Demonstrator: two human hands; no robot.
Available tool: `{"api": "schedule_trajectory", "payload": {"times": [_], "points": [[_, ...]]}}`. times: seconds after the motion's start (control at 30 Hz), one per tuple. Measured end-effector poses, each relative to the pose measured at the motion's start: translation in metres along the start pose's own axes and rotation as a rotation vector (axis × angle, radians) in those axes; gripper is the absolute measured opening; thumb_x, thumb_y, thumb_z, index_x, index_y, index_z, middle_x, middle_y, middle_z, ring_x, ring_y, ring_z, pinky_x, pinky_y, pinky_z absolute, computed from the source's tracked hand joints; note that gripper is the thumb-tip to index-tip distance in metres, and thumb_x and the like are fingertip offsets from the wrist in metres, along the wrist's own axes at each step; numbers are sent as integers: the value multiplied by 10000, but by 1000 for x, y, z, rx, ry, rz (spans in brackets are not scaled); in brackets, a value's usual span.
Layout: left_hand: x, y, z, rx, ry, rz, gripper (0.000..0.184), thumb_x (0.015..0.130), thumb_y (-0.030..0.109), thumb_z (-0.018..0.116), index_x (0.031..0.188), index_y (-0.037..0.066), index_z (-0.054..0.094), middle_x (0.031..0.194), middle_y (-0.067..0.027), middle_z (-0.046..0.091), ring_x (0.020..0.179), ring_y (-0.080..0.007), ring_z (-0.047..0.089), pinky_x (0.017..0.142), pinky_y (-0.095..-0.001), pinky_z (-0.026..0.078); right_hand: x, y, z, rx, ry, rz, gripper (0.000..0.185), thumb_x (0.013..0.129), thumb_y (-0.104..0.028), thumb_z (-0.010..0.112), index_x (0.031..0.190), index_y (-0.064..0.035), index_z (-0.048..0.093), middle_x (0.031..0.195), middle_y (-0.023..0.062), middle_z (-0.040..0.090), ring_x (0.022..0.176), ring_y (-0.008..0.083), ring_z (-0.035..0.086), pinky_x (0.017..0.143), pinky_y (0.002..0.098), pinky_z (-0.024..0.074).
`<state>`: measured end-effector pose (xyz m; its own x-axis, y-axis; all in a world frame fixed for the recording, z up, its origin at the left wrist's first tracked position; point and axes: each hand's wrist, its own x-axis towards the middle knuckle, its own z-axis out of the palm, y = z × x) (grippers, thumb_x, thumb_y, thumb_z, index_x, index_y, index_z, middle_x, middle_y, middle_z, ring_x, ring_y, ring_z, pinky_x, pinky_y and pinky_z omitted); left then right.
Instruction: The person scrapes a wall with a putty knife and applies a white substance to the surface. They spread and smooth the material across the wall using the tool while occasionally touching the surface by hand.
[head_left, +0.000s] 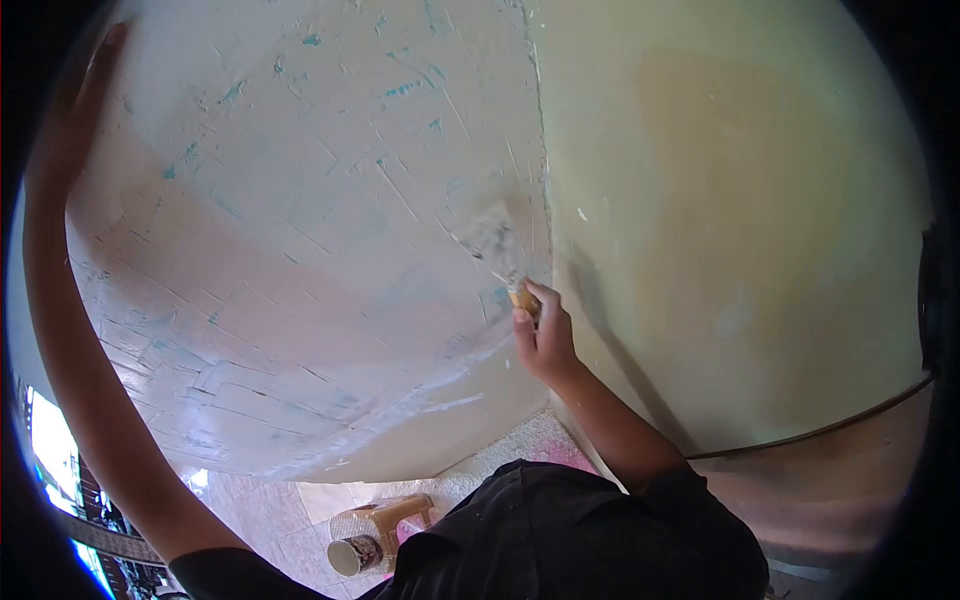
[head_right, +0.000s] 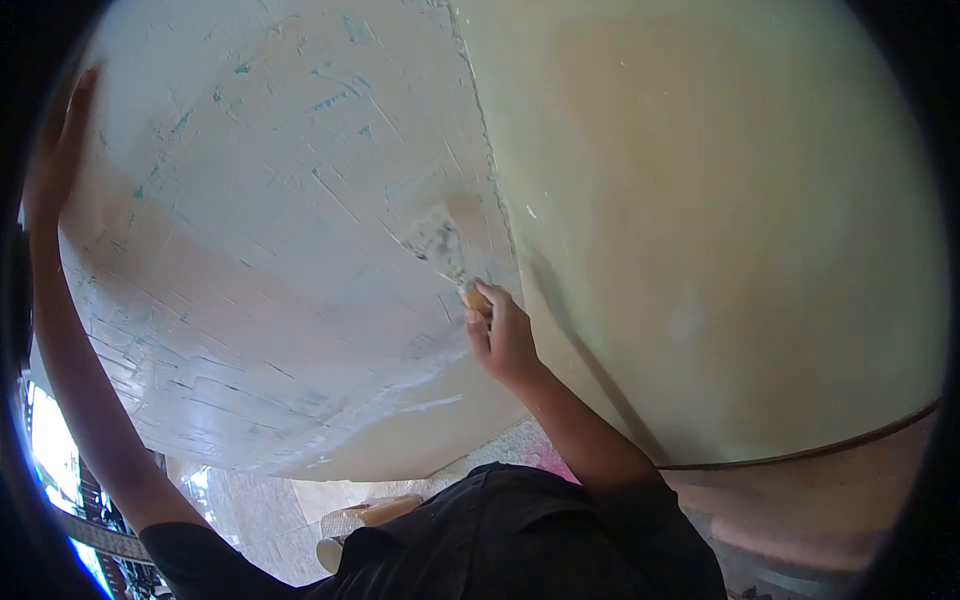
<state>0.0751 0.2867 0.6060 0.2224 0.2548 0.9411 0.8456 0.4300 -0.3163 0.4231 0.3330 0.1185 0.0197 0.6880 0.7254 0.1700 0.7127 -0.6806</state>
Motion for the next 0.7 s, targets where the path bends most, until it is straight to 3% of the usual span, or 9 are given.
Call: {"api": "schedule_trajectory", "payload": {"times": [0.07, 0.1, 0.2, 0.27, 0.37, 0.5, 0.6, 0.7], "points": [[5, -8, 2, -13, 5, 31, 776, 865, 761, 312, 1426, 244, 452, 1427, -132, 479, 1299, -344, 474, 1092, -507, 342, -5, 9, 6, -192, -195, 103, 416, 949, -257, 535, 1225, 39, 442, 914, 271, 622, 812, 428, 624, 711, 469, 504], [6, -10, 5, -14, 17, 56, 779, 863, 764, 308, 1427, 246, 450, 1428, -129, 479, 1301, -343, 472, 1092, -510, 341, -32, 30, 6, -274, -360, 254, 431, 954, -307, 511, 1218, 25, 431, 891, 282, 624, 835, 447, 621, 709, 495, 499], [5, -14, 7, 78, 66, 89, 779, 862, 768, 293, 1431, 257, 443, 1433, -121, 475, 1305, -345, 467, 1095, -515, 336, -128, 71, -15, -343, -566, 481, 398, 952, -273, 508, 1228, 1, 425, 875, 276, 626, 839, 459, 621, 703, 521, 501], [5, -18, 6, 159, 111, 112, 776, 861, 768, 291, 1437, 268, 432, 1440, -111, 468, 1310, -346, 461, 1097, -522, 330, -158, 81, -32, -278, -494, 359, 393, 953, -260, 506, 1231, 7, 423, 891, 277, 622, 821, 451, 627, 698, 506, 507], [8, -17, 7, 166, 124, 143, 773, 858, 769, 291, 1444, 281, 418, 1449, -98, 460, 1317, -345, 454, 1098, -534, 323, -150, 72, -39, -199, -351, 330, 409, 950, -245, 518, 1230, 47, 455, 1080, 281, 600, 967, 434, 611, 842, 466, 496], [6, -18, 14, 121, 92, 95, 771, 860, 770, 280, 1449, 290, 407, 1457, -85, 453, 1322, -343, 448, 1095, -548, 320, -57, 36, -23, -169, -213, 89, 411, 962, -274, 487, 1225, 41, 469, 1059, 273, 603, 970, 434, 599, 846, 463, 485], [8, -17, 16, 89, 142, 162, 780, 854, 779, 273, 1451, 293, 402, 1463, -87, 444, 1319, -341, 452, 1089, -556, 325, -43, 28, -13, -157, -262, 266, 404, 966, -273, 480, 1230, 32, 462, 1045, 277, 597, 952, 441, 595, 823, 476, 484], [7, -18, 14, 84, 88, 122, 791, 849, 785, 276, 1452, 288, 402, 1466, -94, 438, 1316, -344, 454, 1086, -560, 328, -101, 64, -6, -225, -411, 435, 395, 973, -278, 465, 1228, 23, 452, 1014, 275, 601, 919, 446, 599, 806, 481, 485]]}}
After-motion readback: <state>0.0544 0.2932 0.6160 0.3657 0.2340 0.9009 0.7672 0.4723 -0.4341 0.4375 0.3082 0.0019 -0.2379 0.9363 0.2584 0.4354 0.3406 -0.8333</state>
